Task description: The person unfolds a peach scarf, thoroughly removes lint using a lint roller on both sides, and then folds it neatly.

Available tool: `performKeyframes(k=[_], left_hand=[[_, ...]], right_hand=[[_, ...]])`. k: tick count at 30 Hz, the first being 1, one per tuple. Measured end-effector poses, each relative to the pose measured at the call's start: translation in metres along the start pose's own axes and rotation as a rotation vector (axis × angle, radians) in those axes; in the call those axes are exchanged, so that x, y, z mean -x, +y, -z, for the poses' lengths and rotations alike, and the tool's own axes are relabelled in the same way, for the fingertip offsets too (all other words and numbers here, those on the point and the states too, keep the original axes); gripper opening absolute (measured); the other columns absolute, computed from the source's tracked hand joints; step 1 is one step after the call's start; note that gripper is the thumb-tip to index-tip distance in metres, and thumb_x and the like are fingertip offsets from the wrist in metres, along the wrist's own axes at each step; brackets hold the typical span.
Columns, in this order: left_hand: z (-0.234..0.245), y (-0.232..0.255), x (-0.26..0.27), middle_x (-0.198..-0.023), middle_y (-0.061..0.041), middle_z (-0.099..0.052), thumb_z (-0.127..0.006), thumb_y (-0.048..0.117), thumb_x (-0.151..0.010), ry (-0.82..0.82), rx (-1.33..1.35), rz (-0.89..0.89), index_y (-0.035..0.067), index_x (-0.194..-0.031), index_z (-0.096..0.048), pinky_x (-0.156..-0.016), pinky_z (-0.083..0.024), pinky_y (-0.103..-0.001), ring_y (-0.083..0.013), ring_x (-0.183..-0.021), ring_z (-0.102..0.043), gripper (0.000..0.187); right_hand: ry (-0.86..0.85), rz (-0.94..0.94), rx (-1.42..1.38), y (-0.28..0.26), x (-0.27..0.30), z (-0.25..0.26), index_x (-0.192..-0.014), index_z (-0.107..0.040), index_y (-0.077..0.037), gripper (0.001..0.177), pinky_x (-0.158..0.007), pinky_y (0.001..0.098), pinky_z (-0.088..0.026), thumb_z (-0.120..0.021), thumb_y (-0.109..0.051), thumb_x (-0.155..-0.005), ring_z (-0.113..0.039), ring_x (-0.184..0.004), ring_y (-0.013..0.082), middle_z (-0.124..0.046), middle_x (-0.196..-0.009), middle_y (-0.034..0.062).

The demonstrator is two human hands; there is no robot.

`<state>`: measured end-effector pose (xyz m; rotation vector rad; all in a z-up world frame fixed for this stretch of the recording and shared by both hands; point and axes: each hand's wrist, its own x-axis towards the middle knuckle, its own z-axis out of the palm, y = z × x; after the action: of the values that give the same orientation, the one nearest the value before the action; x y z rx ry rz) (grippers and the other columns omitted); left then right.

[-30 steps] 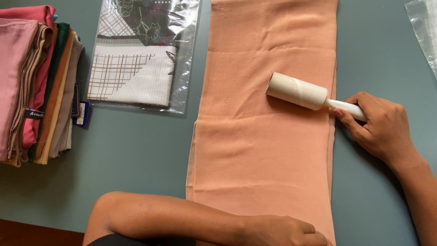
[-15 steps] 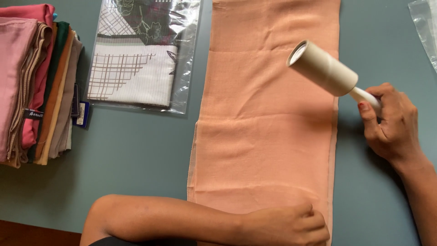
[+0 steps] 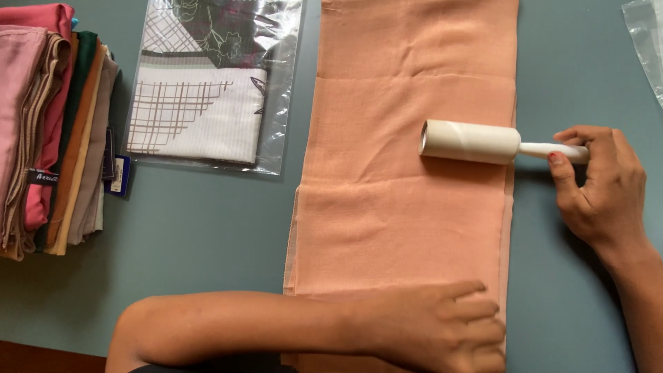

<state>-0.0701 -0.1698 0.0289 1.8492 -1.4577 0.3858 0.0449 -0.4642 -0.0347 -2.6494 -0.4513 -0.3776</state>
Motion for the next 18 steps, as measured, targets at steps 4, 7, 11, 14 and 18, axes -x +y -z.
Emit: performKeyframes(k=[4, 7, 11, 14, 18], left_hand=[[0.029, -0.034, -0.02, -0.082, -0.01, -0.052, -0.048, -0.002, -0.107, 0.152, -0.068, -0.001, 0.009, -0.078, -0.054, -0.083, -0.049, -0.039, -0.0282, -0.077, -0.051, 0.031], [0.041, -0.067, -0.02, -0.092, -0.017, -0.066, -0.047, 0.012, -0.106, 0.26, -0.049, 0.097, 0.002, -0.092, -0.06, -0.082, -0.052, -0.044, -0.0358, -0.085, -0.063, 0.022], [0.042, -0.104, -0.002, -0.114, -0.014, -0.07, -0.067, 0.026, -0.102, 0.166, -0.175, 0.377, 0.012, -0.12, -0.066, -0.087, -0.054, -0.045, -0.033, -0.1, -0.069, 0.023], [0.035, -0.119, 0.011, -0.116, -0.012, -0.066, -0.066, 0.026, -0.102, 0.032, -0.246, 0.443, 0.012, -0.123, -0.062, -0.089, -0.052, -0.043, -0.0312, -0.103, -0.065, 0.025], [0.027, -0.129, 0.023, -0.117, -0.008, -0.061, -0.069, 0.024, -0.099, -0.02, -0.437, 0.329, 0.017, -0.116, -0.062, -0.094, -0.048, -0.042, -0.031, -0.11, -0.058, 0.02]], right_hand=[[-0.011, -0.039, -0.021, 0.014, 0.006, -0.003, -0.122, -0.065, 0.002, 0.021, -0.088, 0.0459, -0.043, -0.059, -0.017, -0.122, -0.056, -0.094, 0.0332, -0.065, -0.11, 0.0158], [-0.002, -0.05, -0.079, 0.015, 0.006, 0.001, -0.111, -0.067, 0.002, 0.027, -0.089, 0.0437, -0.041, -0.053, -0.015, -0.126, -0.055, -0.092, 0.0315, -0.065, -0.101, 0.0138], [-0.056, 0.031, -0.149, 0.003, 0.0, 0.017, -0.084, -0.065, -0.003, 0.048, -0.084, 0.0415, -0.036, -0.045, -0.03, -0.118, -0.046, -0.074, 0.028, -0.052, -0.078, 0.0094], [-0.12, 0.164, -0.235, -0.016, -0.011, 0.028, -0.061, -0.05, -0.003, 0.054, -0.07, 0.0399, -0.028, -0.042, -0.033, -0.105, -0.033, -0.057, 0.0256, -0.036, -0.06, 0.0079], [-0.146, -0.099, -0.349, -0.036, -0.003, 0.029, -0.056, -0.047, -0.002, 0.075, -0.059, 0.0334, -0.024, -0.022, -0.045, -0.112, -0.033, -0.052, 0.0204, -0.041, -0.053, 0.0066]])
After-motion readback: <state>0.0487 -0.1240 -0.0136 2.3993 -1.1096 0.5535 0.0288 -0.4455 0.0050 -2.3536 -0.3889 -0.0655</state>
